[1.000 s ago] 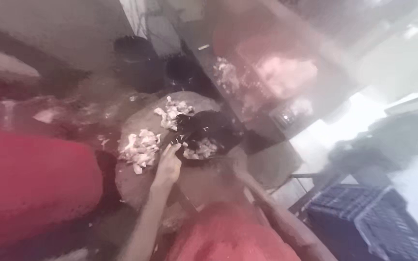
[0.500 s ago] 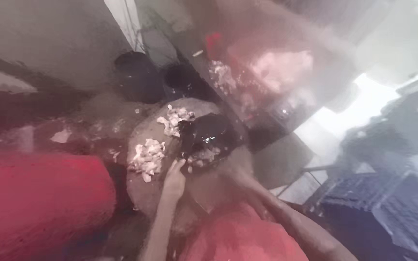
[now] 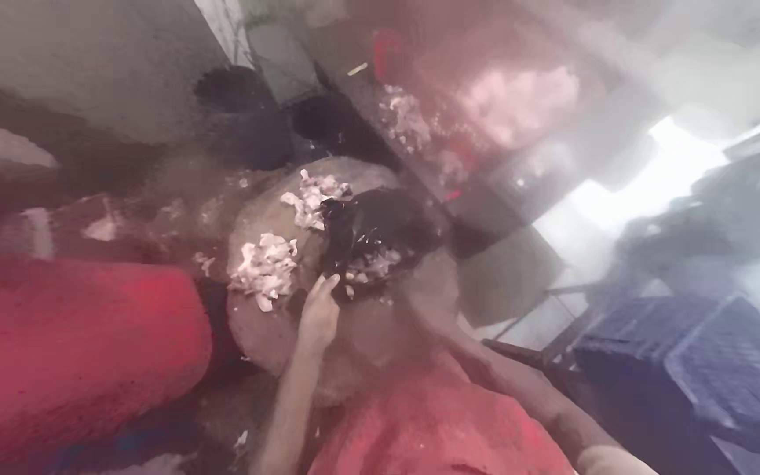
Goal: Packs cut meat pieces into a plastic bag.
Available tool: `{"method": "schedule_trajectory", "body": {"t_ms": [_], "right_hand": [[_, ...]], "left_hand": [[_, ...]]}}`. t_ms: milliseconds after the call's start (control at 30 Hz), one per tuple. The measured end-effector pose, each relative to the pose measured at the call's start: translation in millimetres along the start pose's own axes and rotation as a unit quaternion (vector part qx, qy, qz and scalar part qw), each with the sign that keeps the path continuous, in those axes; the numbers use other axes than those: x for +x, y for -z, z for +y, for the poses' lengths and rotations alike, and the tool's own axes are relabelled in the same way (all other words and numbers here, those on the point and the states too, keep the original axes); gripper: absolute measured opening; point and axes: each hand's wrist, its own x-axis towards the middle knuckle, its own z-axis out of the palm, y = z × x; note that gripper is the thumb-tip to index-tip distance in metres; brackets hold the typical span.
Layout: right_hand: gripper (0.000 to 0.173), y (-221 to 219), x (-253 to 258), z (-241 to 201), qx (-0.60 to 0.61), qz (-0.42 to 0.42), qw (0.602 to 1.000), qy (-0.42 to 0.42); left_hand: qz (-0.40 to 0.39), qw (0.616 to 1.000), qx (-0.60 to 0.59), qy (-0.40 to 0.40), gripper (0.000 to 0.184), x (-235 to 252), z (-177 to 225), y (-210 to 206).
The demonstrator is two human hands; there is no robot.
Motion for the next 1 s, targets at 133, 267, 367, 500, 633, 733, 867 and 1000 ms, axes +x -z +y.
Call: {"method": "schedule_trajectory", "body": {"t_ms": [133, 267, 367, 500, 633, 733, 867, 1000], "right_hand": [[0.038, -6.7, 11.8, -35.4, -0.050, -0.022, 0.997, 0.052], [0.035, 20.7, 4.5, -30.9, -0.009, -0.033, 0.996, 0.081], [0.024, 57.7, 13.2, -38.5, 0.168, -0.091, 0.968, 0.163], [0.034, 94.8, 38.1, -33.8, 0.128, 0.074, 0.969, 0.196], [0.047, 127.0, 11.6, -30.2, 0.037, 0.335, 0.939, 0.066], [0.059, 129.1, 30.6, 8.9, -0.011, 0.290, 0.957, -0.002], [0.034, 113.4, 57.6, 5.3, 0.173, 0.157, 0.969, 0.080], [0.018, 175.7, 21.3, -83.7, 0.491, 0.202, 0.841, 0.110]], "left_hand": [[-0.010, 1.000, 0.006, 0.014, 0.032, 1.6, -1.0, -1.3], [-0.023, 0.999, 0.033, -0.012, 0.031, 2.5, 0.2, -3.3], [-0.004, 0.999, 0.035, -0.020, 0.034, -1.0, 1.2, 1.3], [-0.004, 0.999, 0.029, -0.022, 0.036, -0.5, -3.9, -2.7], [0.000, 0.987, 0.152, -0.053, 0.044, -9.2, -0.2, 5.4], [-0.003, 0.984, 0.165, -0.070, 0.041, -14.1, -4.7, 6.0], [0.064, 0.991, 0.089, -0.080, 0.041, -10.4, 13.5, -16.5], [-0.004, 0.989, 0.025, -0.149, 0.028, -33.0, 89.7, -71.1]]}}
